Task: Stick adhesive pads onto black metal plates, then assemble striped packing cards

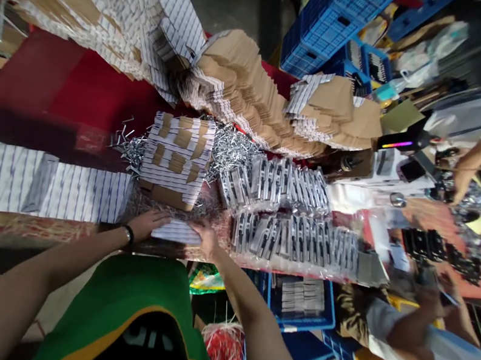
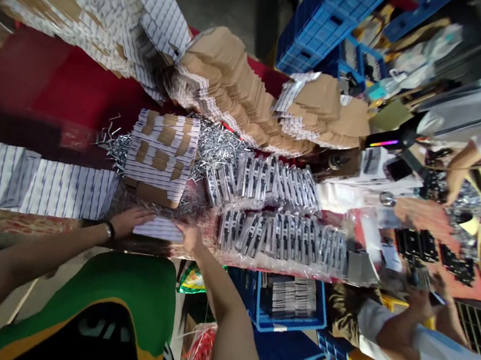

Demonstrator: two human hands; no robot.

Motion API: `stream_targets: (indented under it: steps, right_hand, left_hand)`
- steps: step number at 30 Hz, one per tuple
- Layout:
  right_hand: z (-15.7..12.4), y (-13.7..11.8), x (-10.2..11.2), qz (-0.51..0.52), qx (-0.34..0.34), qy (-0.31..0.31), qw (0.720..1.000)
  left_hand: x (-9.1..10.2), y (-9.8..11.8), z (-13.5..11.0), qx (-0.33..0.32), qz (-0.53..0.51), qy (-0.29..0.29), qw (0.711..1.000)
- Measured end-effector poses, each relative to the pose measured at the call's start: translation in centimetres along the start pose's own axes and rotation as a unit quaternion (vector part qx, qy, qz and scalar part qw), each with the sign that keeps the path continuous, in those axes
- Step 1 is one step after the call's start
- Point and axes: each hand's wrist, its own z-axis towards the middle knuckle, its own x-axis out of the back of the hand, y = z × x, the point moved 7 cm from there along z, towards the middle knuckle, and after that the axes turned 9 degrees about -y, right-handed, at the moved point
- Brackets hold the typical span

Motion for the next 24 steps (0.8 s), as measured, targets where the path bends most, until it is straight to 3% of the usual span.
stream_targets:
  steps: [1, 3, 5, 8, 13, 18, 20, 22, 24]
  right_hand:
    - [-0.3, -0.1, -1.0, -0.075, 0.013, -0.054, 0.996]
    - [-1.0, 0.4, -3.2, -0.241, 0.012, -0.131, 0.962]
    - [-1.2, 1.2, -4.4, -0.359, -0.025, -0.117, 0.926]
    - [-0.9, 1.3, -5.0, -0.427, -0.048, -0.044, 0.902]
    - [-0.4, 1.0, -5.7, -0.434, -0.019, -0.097, 0.896]
    - [-1.6, 0.3, -6.2, -0.44, -0.039, -0.002, 0.897]
    - [-1.7, 0.4, -6.3, -0.426, -0.047, 0.003, 0.904]
    - [-1.2, 0.3, -5.2, -0.394, -0.048, 0.009, 0.918]
    - [0.1, -1.0, -2.9, -0.343, -0.016, 0.057, 0.938]
  left_hand:
    - [-0.2, 0.7, -0.3, -0.016, 0.059, -0.028, 0.998]
    - [-0.3, 2.0, -0.8, -0.032, 0.137, -0.052, 0.989]
    - [-0.6, 3.4, -0.5, -0.029, 0.168, -0.056, 0.984]
    - [-0.9, 4.3, 1.3, 0.024, 0.18, -0.06, 0.982]
    - [-0.9, 4.8, 2.7, 0.004, 0.145, -0.101, 0.984]
    - [-1.3, 6.6, 1.8, 0.03, 0.111, -0.043, 0.992]
    - [-1.5, 7.7, 2.4, 0.041, 0.095, -0.043, 0.994]
    - [-0.9, 8.4, 2.9, 0.056, 0.075, -0.052, 0.994]
    - [0.7, 8.3, 2.1, 0.086, 0.039, -0.043, 0.995]
